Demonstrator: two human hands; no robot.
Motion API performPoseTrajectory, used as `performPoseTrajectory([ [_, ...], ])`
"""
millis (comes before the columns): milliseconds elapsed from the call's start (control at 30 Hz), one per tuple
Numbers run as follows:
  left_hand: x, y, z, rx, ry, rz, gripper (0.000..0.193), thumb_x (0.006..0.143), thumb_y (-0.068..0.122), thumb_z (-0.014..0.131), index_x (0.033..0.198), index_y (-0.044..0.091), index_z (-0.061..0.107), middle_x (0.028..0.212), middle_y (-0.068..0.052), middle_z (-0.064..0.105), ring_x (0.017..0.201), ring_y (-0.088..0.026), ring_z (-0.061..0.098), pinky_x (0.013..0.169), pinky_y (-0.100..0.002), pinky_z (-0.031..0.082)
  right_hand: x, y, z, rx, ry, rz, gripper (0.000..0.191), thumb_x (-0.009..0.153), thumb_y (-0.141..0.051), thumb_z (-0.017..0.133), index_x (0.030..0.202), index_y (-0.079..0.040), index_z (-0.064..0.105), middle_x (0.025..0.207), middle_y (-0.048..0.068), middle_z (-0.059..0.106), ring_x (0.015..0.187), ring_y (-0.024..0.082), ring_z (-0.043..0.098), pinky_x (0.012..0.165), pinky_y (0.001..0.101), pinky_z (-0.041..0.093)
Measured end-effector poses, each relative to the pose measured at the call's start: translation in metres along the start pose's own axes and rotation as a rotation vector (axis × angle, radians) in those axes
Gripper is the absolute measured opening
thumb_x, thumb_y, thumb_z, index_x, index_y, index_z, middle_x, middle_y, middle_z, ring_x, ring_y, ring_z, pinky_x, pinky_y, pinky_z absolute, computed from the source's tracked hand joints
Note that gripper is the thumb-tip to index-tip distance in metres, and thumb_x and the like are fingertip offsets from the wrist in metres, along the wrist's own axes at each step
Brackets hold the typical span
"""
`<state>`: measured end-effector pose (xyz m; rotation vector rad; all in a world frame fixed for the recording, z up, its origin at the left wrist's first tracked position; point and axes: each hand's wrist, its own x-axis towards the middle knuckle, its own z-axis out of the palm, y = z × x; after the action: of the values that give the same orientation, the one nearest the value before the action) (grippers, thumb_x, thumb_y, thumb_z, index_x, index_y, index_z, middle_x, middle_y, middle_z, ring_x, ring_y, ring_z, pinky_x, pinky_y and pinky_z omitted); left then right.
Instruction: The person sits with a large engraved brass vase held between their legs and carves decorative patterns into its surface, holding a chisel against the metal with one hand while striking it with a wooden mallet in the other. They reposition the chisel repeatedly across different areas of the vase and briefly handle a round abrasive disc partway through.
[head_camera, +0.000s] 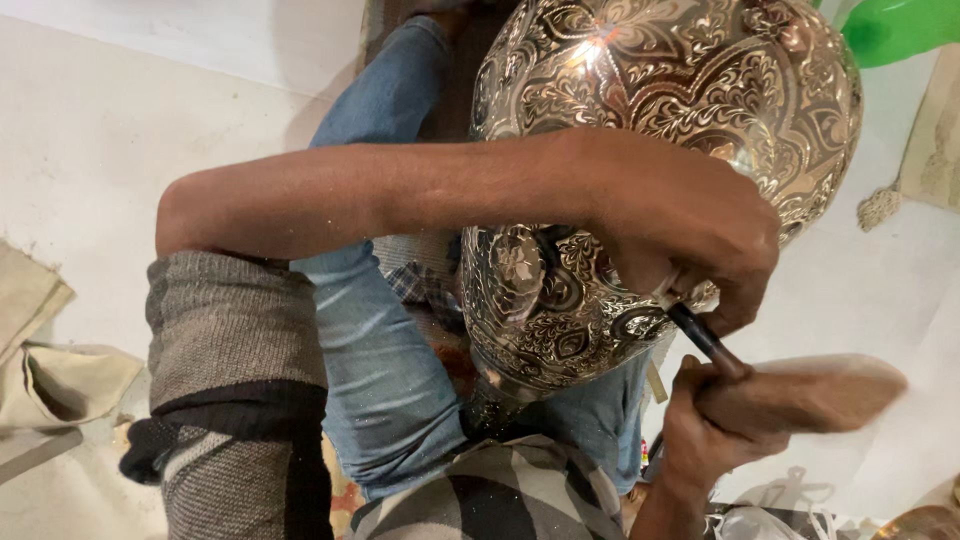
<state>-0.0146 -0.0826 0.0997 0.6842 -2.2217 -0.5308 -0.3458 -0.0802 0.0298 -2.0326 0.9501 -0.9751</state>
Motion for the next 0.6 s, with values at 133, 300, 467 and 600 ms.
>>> performPoseTrajectory([
  [133,0.004,-0.001,0.001,-0.019,-0.009,0.015,0.034,0.064,-0.011,0.061,0.083,0.013,0.076,0.074,-0.001,0.068,0.072,-0.020,0.066,0.052,-0.042,0.046,0.004,-0.004,-0.003,0.003,0.027,0.282,0.017,0.091,0.006,0.070,0.108,0.008,0.071,0.082,0.009,0.064,0.065,0.012,0.055,0.064,0.0273,0.050],
  [300,0.005,-0.003,-0.002,0.023,-0.071,0.074,0.030,0.060,-0.007,0.066,0.080,0.012,0.077,0.068,-0.006,0.064,0.070,-0.026,0.064,0.053,-0.046,0.042,0.028,-0.004,-0.012,0.375,-0.176,0.606,0.032,0.086,0.002,0.076,0.119,0.001,0.075,0.088,0.010,0.068,0.075,0.011,0.061,0.070,0.0218,0.052],
  [467,0.002,0.000,-0.002,-0.101,-0.027,0.055,0.040,0.064,-0.008,0.061,0.092,0.014,0.079,0.079,-0.004,0.069,0.069,-0.025,0.064,0.053,-0.046,0.042,0.008,-0.005,-0.001,0.003,0.040,-0.011,0.026,0.093,0.012,0.080,0.107,0.005,0.059,0.096,0.010,0.065,0.083,0.015,0.062,0.079,0.0309,0.055],
  [600,0.005,0.002,-0.002,-0.073,-0.006,0.025,0.040,0.060,-0.007,0.062,0.086,0.017,0.081,0.069,-0.007,0.066,0.067,-0.028,0.062,0.049,-0.048,0.041,-0.005,0.002,0.005,-0.053,0.051,-0.057,0.033,0.095,0.016,0.079,0.115,0.002,0.056,0.098,0.016,0.066,0.084,0.019,0.064,0.079,0.0335,0.055],
])
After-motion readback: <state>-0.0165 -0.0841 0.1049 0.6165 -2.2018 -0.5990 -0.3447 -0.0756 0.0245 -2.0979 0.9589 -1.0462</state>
